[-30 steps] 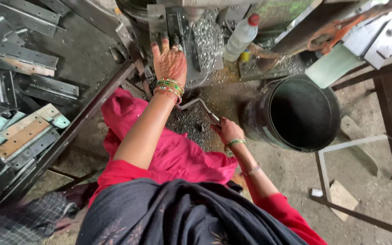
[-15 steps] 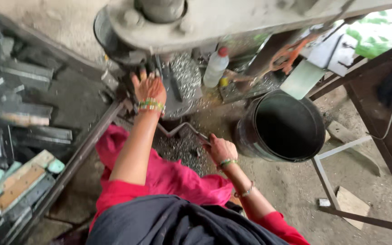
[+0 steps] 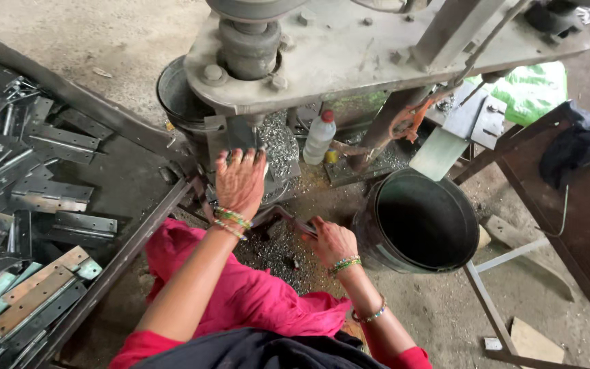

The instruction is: The person repeatedly places small metal pieces onto a grinding machine and operates a lever to process them. They handle the metal pieces one at a time, moving them between the machine and a nearby pile.

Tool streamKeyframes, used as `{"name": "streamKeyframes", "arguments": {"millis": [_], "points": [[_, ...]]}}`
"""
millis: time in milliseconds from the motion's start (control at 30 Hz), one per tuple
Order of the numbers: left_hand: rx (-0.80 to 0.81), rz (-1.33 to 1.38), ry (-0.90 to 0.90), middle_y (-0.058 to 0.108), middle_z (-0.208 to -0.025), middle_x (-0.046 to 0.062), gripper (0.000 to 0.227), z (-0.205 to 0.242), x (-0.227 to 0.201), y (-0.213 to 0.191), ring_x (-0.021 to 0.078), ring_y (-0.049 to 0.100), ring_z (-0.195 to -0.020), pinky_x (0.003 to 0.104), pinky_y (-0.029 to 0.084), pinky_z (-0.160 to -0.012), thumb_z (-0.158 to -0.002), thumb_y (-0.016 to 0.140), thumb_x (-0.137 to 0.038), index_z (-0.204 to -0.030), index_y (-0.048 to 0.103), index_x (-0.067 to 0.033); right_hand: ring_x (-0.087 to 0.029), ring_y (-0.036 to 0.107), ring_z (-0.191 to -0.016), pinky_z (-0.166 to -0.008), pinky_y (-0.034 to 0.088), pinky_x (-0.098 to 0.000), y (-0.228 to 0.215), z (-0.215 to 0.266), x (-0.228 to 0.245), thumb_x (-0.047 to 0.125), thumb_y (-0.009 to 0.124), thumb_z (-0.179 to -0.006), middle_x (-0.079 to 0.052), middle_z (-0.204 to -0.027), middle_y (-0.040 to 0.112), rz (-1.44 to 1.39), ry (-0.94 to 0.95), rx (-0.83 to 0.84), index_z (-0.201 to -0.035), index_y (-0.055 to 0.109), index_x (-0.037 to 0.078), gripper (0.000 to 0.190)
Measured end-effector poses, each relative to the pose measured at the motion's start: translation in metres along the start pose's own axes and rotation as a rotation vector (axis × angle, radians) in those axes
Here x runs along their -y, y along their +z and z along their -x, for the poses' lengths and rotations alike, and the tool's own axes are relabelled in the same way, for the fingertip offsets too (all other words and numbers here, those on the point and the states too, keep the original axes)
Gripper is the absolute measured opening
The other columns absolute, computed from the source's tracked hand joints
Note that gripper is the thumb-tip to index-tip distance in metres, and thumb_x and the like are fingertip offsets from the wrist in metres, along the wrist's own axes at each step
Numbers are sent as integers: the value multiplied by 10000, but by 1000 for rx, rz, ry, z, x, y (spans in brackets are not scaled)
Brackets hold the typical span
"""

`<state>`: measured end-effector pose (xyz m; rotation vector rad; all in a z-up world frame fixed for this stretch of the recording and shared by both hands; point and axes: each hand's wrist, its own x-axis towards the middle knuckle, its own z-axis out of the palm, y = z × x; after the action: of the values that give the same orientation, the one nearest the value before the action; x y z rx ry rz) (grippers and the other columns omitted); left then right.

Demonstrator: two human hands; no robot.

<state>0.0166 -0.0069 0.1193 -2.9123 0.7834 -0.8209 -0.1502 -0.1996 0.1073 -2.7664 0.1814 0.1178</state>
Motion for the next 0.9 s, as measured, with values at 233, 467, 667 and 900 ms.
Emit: {"name": "streamKeyframes", "arguments": {"millis": [233, 467, 667, 900], "points": [[321, 211, -311, 719, -1232, 130, 303, -15, -31, 16, 314, 614, -1234, 547, 314, -1147, -1068, 546, -314, -1145, 763, -116, -388, 719, -833, -678, 553, -504, 11, -4, -5, 531, 689, -869, -154, -866, 743, 69, 28, -5, -1190, 643, 184, 475], [303, 189, -187, 591, -1459, 77, 468, 69, -15, 30, 327, 441, -1424, 653, 132, -1185, -979, 576, -405, -1315, 670, -92, -374, 728, -815, -671, 560, -491, 6, -12, 6, 557, 689, -887, -155, -839, 747, 198, -18, -28, -1139, 669, 152, 477], [430, 147, -229, 535, -1504, 91, 657, 21, -6, 33, 335, 335, -1486, 662, -7, -1183, -929, 576, -561, -1385, 604, -88, -371, 730, -824, -675, 563, -489, 13, -23, -8, 571, 704, -864, -150, -857, 750, 257, 34, -2, -1053, 692, 142, 469], [349, 196, -230, 548, -1482, 87, 564, 21, -1, 24, 356, 334, -1477, 685, -52, -1175, -962, 539, -468, -1377, 623, -95, -411, 707, -879, -704, 543, -522, 139, -10, -80, 595, 686, -900, -186, -926, 742, -41, 136, 52, -1068, 675, 108, 515]]}}
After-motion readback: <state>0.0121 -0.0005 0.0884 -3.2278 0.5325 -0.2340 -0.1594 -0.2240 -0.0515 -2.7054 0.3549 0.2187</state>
